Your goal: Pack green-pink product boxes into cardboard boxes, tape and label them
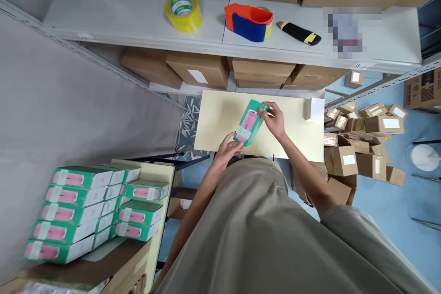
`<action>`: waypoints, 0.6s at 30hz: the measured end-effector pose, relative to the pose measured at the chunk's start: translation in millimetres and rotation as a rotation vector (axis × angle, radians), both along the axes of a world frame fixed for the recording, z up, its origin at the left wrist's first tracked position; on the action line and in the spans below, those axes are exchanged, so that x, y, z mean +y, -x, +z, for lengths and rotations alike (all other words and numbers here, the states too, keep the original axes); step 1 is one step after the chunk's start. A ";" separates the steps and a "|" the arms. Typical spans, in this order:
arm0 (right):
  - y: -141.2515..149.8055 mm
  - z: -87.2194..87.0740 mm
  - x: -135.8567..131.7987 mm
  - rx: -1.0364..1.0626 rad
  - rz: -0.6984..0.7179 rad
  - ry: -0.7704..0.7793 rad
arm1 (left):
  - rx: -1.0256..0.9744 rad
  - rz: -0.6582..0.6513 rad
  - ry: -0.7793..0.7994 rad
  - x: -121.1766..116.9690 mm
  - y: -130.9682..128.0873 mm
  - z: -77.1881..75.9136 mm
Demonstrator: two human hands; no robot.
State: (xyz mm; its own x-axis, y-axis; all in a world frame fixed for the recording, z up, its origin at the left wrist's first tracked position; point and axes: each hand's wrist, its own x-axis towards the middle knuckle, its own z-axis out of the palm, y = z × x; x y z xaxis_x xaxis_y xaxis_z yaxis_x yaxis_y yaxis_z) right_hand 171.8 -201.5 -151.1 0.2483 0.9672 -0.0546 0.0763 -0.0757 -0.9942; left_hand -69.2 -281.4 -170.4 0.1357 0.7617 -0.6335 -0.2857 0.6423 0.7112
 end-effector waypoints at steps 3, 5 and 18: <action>-2.0 -27.3 10.8 0.074 -0.041 0.104 | 0.115 -0.001 -0.152 7.7 5.6 9.6; -2.8 -39.0 14.1 0.177 -0.057 0.212 | 0.146 -0.035 -0.217 14.7 10.5 14.9; 48.5 -53.0 -46.9 0.499 0.418 1.073 | 0.569 -0.175 -0.661 122.8 -20.2 42.6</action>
